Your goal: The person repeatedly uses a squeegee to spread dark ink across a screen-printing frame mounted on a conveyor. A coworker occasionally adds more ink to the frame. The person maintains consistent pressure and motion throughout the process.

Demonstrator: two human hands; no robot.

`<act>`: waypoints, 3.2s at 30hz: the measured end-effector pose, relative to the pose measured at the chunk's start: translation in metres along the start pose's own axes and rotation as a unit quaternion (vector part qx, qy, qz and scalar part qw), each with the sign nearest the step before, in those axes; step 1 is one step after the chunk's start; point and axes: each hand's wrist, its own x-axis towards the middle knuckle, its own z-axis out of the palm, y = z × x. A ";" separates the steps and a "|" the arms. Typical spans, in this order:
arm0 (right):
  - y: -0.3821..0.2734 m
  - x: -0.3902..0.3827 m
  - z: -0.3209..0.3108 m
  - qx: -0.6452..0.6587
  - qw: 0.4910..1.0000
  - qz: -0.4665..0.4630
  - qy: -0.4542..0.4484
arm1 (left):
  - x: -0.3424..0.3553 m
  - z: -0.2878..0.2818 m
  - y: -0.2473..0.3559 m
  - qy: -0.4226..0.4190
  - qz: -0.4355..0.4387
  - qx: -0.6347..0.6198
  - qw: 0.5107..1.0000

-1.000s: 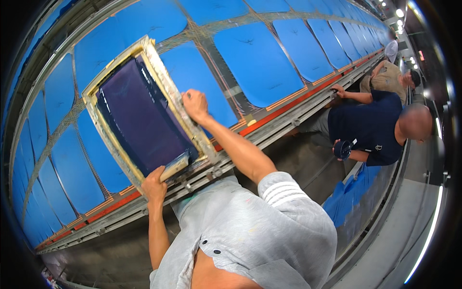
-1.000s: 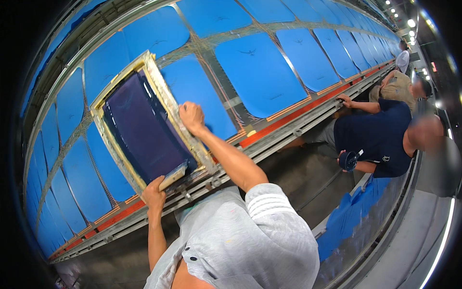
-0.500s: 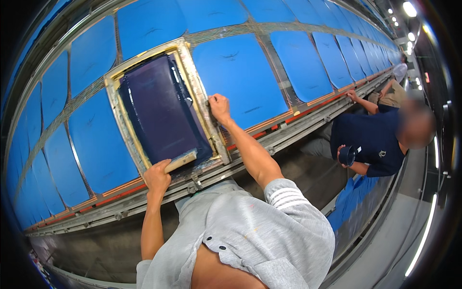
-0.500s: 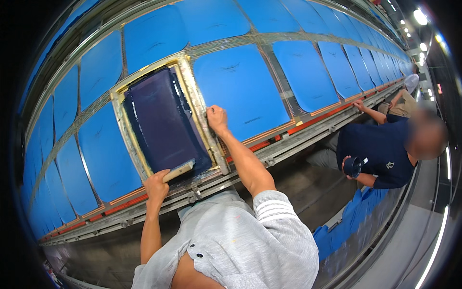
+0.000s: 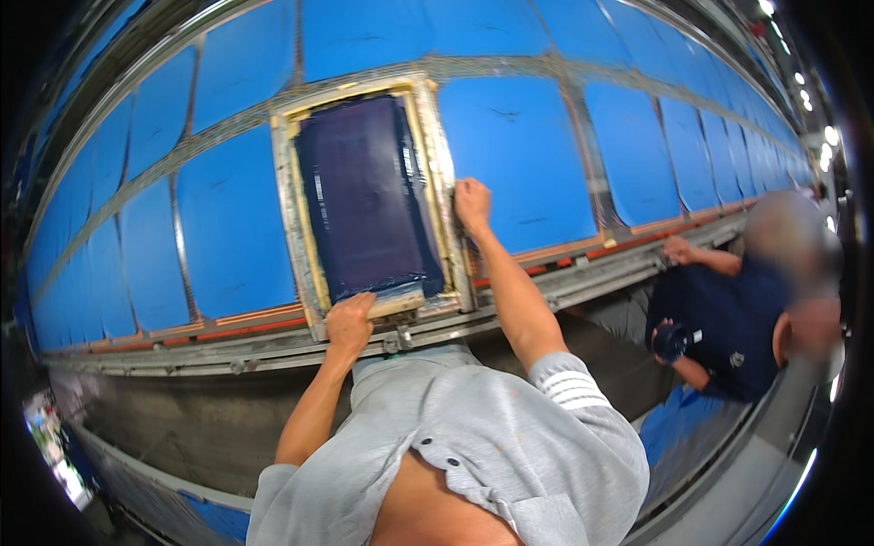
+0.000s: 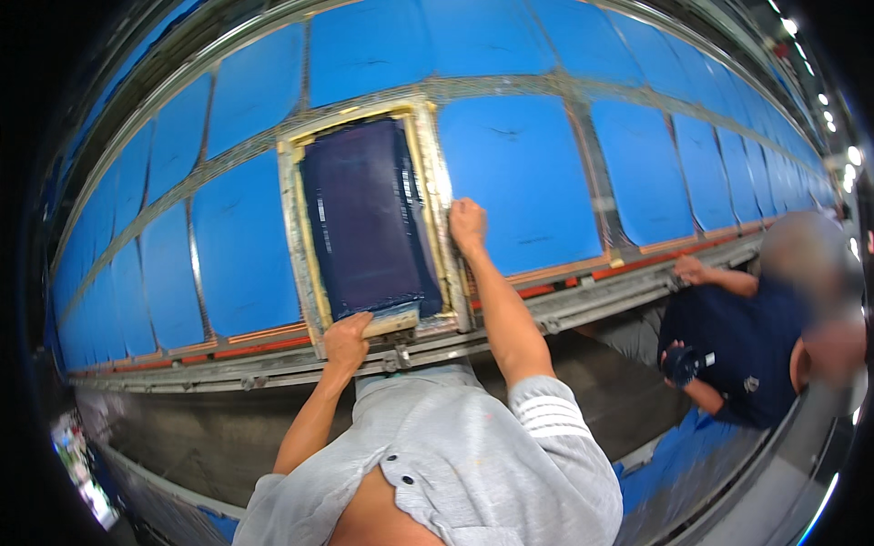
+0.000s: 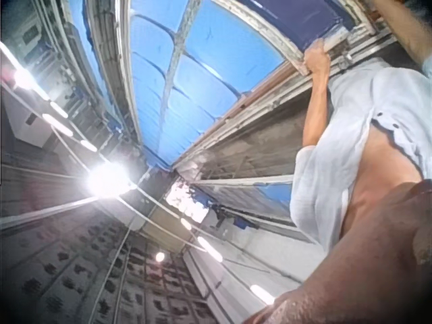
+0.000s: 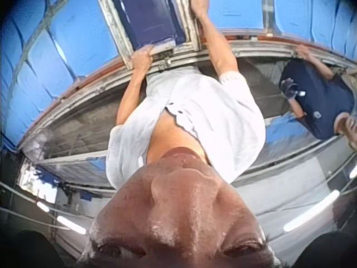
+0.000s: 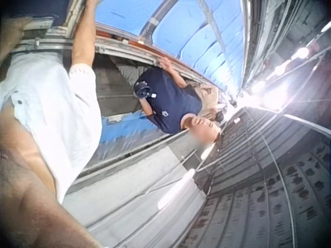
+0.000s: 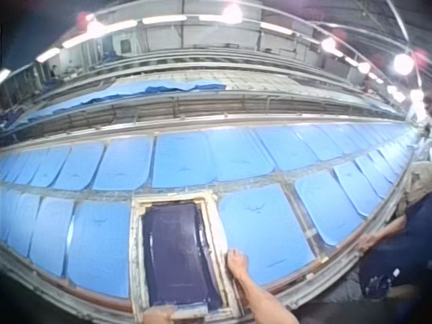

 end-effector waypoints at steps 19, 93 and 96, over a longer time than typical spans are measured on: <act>-0.165 0.103 -0.010 -0.028 0.926 -0.370 0.070 | 0.384 -0.110 -0.105 0.008 -0.026 0.091 0.996; -0.123 -0.151 -0.082 -0.084 0.869 -0.272 -0.405 | 0.018 -0.037 0.024 -0.039 -0.017 -0.012 0.999; -0.110 -0.083 -0.075 -0.240 0.928 -0.287 0.007 | 0.014 -0.038 0.024 -0.031 -0.018 -0.014 0.999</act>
